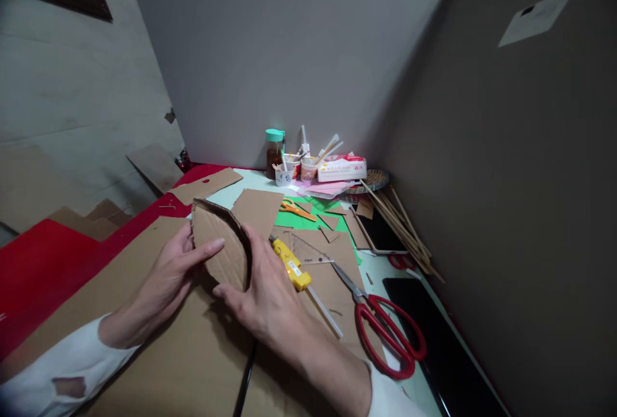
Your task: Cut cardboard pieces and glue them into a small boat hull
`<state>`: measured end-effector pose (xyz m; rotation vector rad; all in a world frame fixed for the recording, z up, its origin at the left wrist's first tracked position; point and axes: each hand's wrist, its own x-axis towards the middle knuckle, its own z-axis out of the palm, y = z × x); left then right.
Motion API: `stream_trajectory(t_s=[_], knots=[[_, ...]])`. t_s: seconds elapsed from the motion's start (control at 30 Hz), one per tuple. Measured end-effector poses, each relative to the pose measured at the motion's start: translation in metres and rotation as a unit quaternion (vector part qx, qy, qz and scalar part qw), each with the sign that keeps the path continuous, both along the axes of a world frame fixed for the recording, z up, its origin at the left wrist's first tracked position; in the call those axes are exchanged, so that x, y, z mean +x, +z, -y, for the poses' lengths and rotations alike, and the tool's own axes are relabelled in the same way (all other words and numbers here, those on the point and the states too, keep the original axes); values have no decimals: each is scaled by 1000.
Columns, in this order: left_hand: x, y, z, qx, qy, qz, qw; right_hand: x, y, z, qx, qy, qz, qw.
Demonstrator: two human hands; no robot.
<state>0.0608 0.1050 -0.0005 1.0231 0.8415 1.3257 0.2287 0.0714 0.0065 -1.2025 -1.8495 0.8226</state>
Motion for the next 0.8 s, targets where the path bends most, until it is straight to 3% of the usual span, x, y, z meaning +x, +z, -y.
stream_trajectory(t_s=[0.1,0.43,0.63,0.8], knots=[[1,4,4,10,8,2,1000,-2,1,1,28,5,15,999],[-16,18,-5,25,14,7,1000,2,3,-1,-12,8,-55,998],[-16,22,-7,59,-5,-6,998,5,-5,-3,-25,11,-151,988],[-10,25,-3,87,16,3,996,9,-1,-8,-54,2,-209,976]])
